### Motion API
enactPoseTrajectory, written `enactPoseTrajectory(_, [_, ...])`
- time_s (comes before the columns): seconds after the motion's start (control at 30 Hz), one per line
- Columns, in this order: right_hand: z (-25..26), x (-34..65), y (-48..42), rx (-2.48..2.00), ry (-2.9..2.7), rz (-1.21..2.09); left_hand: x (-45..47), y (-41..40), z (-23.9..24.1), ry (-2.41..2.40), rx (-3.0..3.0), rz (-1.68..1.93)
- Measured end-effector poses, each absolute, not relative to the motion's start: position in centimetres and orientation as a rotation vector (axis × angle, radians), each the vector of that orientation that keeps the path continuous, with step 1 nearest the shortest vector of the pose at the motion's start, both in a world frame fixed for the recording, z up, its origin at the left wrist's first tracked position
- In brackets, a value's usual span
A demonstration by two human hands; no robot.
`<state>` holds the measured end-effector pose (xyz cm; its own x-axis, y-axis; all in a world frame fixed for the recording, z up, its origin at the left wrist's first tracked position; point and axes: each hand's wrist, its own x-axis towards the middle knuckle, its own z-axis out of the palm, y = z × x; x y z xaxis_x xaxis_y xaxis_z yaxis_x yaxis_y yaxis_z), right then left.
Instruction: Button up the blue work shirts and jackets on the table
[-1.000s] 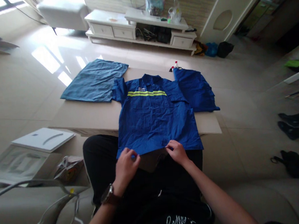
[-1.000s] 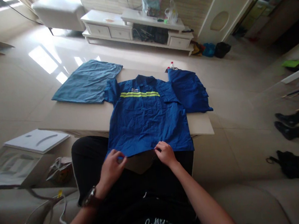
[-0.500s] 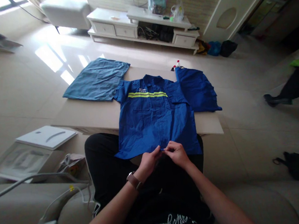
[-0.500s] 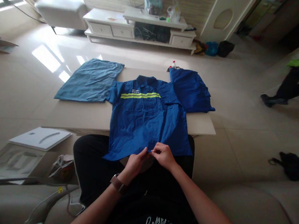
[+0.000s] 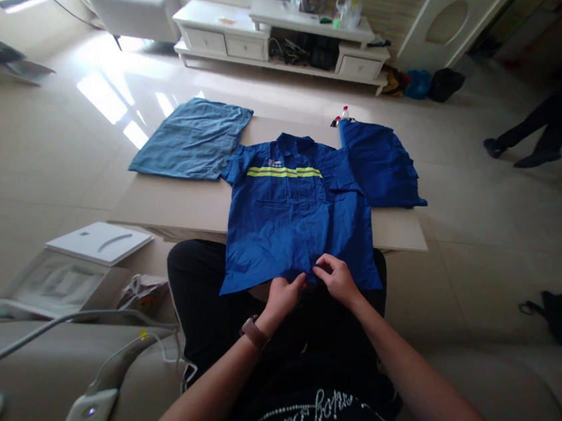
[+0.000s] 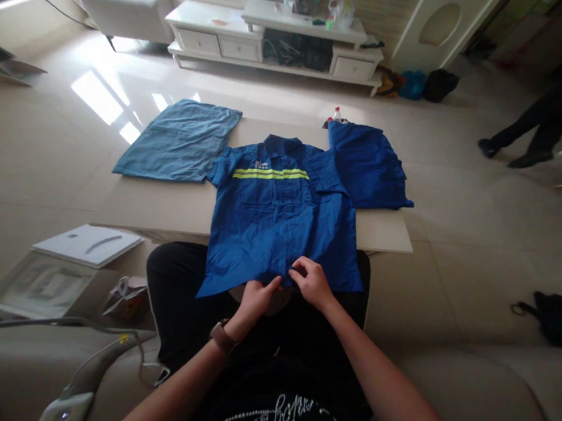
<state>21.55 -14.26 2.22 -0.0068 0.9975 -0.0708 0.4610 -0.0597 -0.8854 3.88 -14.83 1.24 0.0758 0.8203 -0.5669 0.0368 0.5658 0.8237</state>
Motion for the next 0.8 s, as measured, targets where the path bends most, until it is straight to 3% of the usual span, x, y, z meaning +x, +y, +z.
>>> enactPoseTrajectory(0.37, [1.1,21.3,-14.4,-1.635,-1.358,1.109,4.2,-14.4,1.9,1.338,0.743,0.792])
enactPoseTrajectory(0.8, [3.3,20.1,-15.2,-1.608,-1.706,0.682,5.6,-16.0,2.2,1.194,0.364,0.926])
